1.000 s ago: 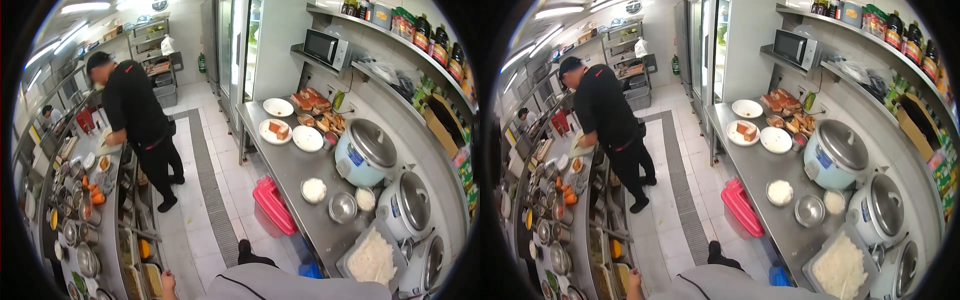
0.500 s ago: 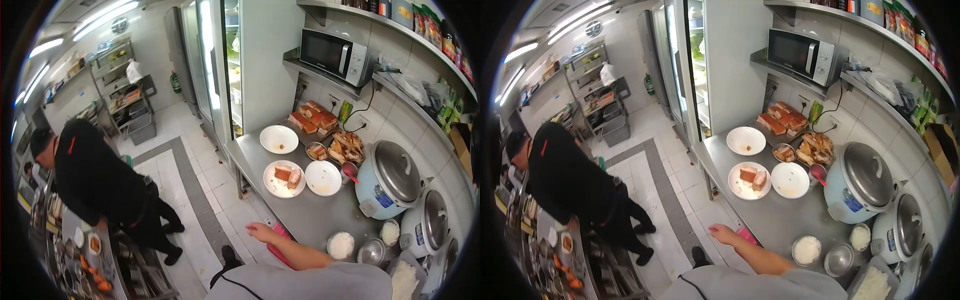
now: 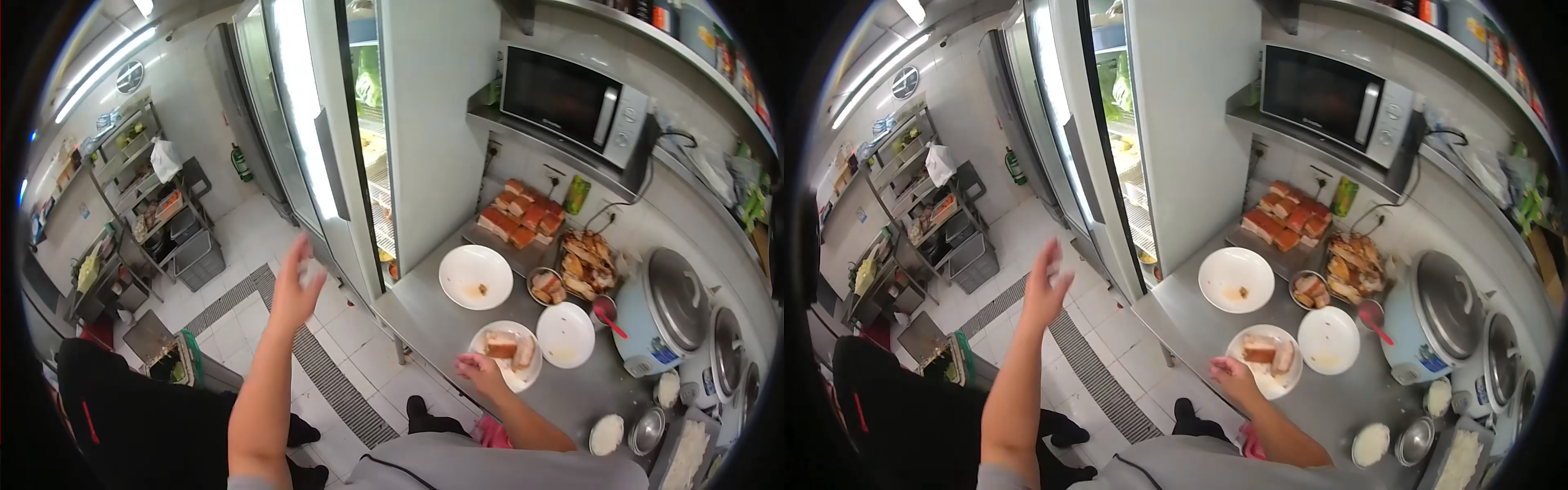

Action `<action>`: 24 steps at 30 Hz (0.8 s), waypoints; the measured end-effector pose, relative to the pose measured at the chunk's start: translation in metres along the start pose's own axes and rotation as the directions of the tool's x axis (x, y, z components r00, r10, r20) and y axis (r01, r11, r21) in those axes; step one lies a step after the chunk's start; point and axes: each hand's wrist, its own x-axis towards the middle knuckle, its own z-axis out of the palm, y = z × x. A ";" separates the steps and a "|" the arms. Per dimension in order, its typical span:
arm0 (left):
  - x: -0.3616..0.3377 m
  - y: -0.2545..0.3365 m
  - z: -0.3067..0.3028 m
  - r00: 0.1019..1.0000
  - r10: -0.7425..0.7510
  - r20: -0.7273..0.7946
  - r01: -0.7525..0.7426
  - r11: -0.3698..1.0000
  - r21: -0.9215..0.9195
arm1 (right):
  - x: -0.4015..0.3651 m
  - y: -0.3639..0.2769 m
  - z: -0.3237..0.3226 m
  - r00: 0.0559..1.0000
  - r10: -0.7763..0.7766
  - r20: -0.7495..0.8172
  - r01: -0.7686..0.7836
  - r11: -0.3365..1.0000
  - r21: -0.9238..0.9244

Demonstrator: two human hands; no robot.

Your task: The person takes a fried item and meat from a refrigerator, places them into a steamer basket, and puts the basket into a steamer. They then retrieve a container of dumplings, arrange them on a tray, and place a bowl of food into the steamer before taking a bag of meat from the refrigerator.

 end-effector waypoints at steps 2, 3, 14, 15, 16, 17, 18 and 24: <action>0.085 0.005 0.022 0.986 -0.026 -0.167 0.018 0.998 -0.052 | 0.020 0.010 0.007 1.000 -0.002 -0.004 0.002 0.999 0.032; 0.121 0.003 0.033 0.985 -0.029 -0.170 0.021 0.999 -0.050 | 0.035 0.014 0.010 1.000 -0.001 0.001 0.001 0.999 0.032; 0.214 -0.029 0.085 0.944 0.093 -0.317 -0.156 0.972 -0.178 | 0.148 -0.045 0.070 0.990 0.096 0.107 -0.066 0.965 -0.254; 0.216 -0.034 0.082 0.955 0.088 -0.283 -0.150 0.968 -0.204 | 0.158 -0.046 0.070 0.989 0.084 0.119 -0.042 0.946 -0.321; 0.217 -0.041 0.082 0.959 0.086 -0.271 -0.152 0.961 -0.233 | 0.168 -0.042 0.072 0.993 0.079 0.090 -0.046 0.946 -0.321; 0.219 -0.046 0.082 0.962 0.087 -0.260 -0.156 0.953 -0.260 | 0.180 -0.037 0.074 0.993 0.062 0.097 -0.032 0.958 -0.284; 0.220 -0.048 0.084 0.959 0.092 -0.267 -0.188 0.914 -0.359 | 0.191 -0.036 0.078 0.993 0.045 0.105 -0.018 0.969 -0.247; 0.220 -0.086 0.066 0.948 0.230 -0.221 -0.311 0.822 -0.477 | 0.251 -0.027 0.147 0.985 -0.084 0.152 0.122 0.957 -0.262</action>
